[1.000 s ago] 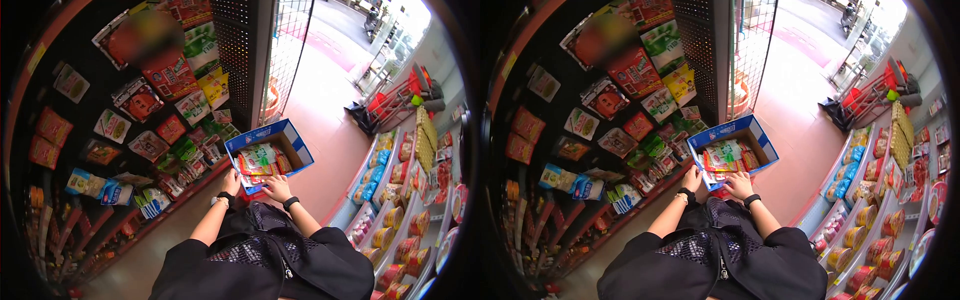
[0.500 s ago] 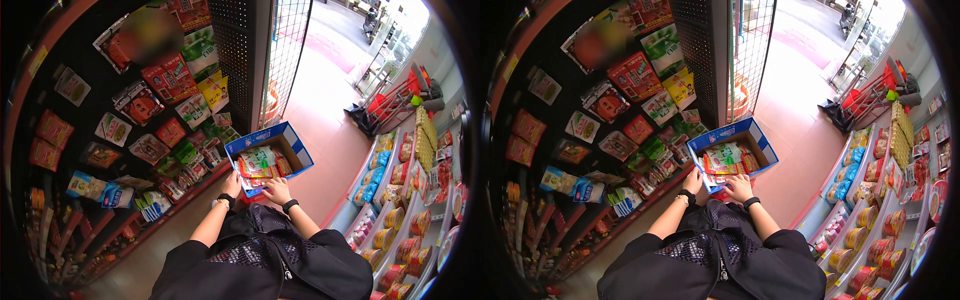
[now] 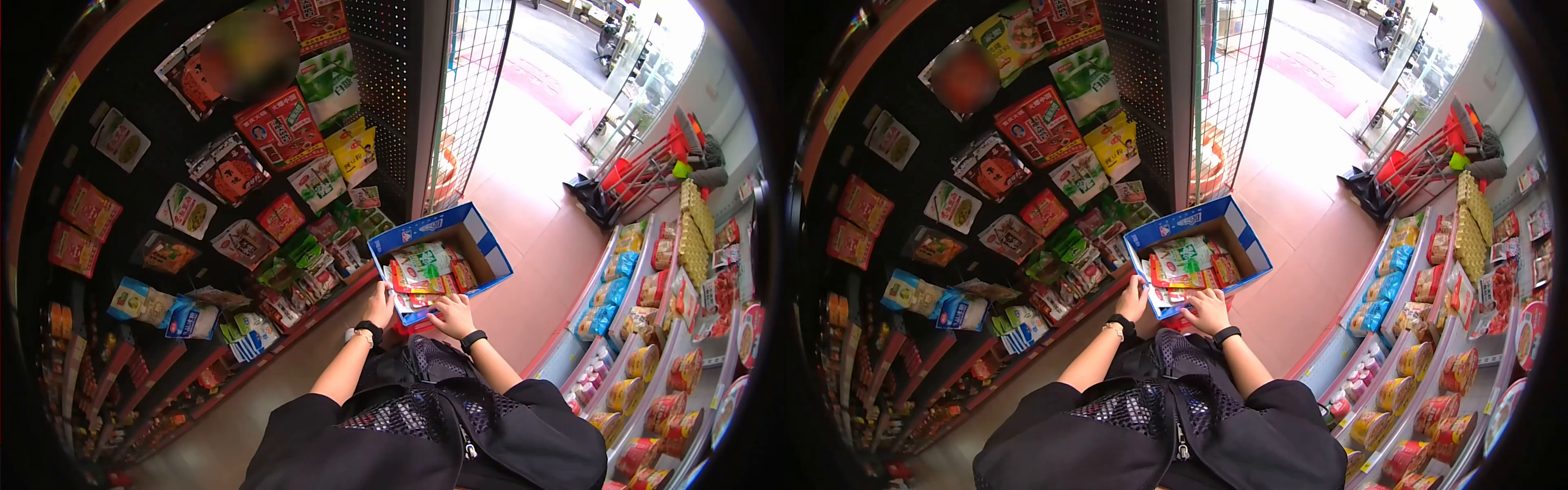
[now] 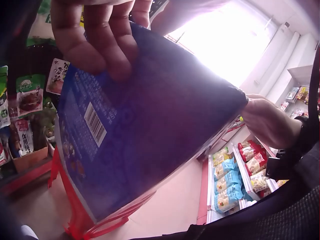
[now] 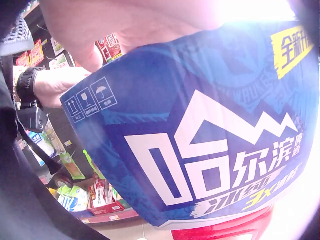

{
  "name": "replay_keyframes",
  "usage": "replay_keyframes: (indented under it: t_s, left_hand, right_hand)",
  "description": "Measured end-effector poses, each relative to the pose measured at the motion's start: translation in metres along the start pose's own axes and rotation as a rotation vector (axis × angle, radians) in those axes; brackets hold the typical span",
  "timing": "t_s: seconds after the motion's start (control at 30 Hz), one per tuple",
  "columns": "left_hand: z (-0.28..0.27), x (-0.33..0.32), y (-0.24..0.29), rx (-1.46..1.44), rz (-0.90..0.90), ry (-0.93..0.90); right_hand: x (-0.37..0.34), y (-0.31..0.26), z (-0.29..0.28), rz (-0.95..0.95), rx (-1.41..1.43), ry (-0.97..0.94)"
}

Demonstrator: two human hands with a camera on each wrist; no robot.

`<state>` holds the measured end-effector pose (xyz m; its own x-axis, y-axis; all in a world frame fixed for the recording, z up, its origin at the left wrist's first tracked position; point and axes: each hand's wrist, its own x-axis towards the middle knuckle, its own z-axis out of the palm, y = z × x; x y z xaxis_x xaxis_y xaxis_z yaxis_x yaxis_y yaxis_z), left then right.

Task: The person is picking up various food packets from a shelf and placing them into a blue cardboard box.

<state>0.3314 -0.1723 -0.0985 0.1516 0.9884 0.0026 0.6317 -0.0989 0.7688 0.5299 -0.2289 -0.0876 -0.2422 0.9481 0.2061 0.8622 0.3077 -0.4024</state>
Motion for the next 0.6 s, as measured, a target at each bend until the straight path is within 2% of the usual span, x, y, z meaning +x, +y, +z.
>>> replay_keyframes:
  t_s: [0.1,0.4,0.47,0.6]
  left_hand:
    - [0.004,0.000,-0.003,-0.058,0.066,-0.008]
    - [-0.003,0.003,-0.007,-0.094,0.051,-0.035]
    - [-0.007,0.009,-0.009,-0.081,0.139,-0.025]
    - [-0.018,0.017,-0.018,-0.088,0.181,-0.136]
  right_hand:
    - [-0.004,0.000,-0.003,0.016,0.005,0.003]
    - [0.002,-0.002,-0.001,0.040,0.002,-0.036]
    - [0.006,-0.004,-0.003,0.068,0.008,-0.046]
    - [0.009,-0.008,-0.003,0.092,0.039,-0.015]
